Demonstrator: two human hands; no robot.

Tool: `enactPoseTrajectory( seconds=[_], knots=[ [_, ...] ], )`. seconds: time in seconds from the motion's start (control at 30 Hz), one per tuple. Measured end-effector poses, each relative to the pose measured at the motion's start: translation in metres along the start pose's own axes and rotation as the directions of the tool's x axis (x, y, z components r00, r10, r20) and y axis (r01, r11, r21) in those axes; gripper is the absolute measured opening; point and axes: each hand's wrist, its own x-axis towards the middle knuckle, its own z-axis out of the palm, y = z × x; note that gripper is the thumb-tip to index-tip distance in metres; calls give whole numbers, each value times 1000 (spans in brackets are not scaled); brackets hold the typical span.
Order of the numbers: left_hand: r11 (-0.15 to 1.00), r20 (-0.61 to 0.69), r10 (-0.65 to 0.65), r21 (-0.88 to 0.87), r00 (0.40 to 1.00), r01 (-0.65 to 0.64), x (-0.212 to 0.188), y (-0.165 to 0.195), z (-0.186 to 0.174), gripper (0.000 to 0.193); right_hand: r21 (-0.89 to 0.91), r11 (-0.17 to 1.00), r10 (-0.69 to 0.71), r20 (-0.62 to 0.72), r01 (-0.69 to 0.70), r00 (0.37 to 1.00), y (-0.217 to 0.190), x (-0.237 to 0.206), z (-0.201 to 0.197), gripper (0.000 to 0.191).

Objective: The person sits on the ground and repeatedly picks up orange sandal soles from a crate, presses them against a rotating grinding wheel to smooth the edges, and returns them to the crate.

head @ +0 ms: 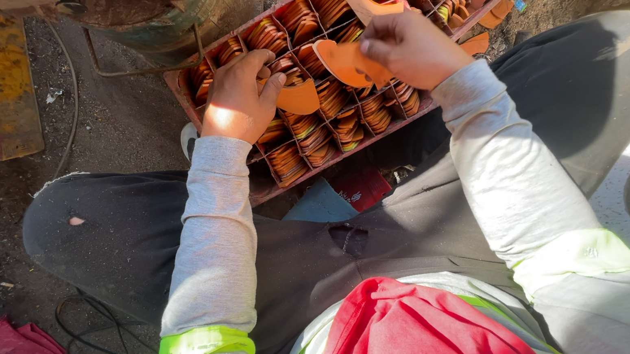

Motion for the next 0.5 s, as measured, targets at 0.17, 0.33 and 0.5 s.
enactPoseTrajectory(
  seconds=[0.17,0.33,0.5],
  knots=[
    [996,63,-85,37,994,82,0,3,-2,36,-178,981,99,127,-76,987,17,-13,15,22],
    [994,76,-76,79,994,70,-1,-1,3,37,-406,911,190,241,-79,952,20,-14,28,20],
    [1000,45,0,16,999,-1,-1,2,15,37,-250,966,142,313,-63,939,10,-12,30,22]
  ],
)
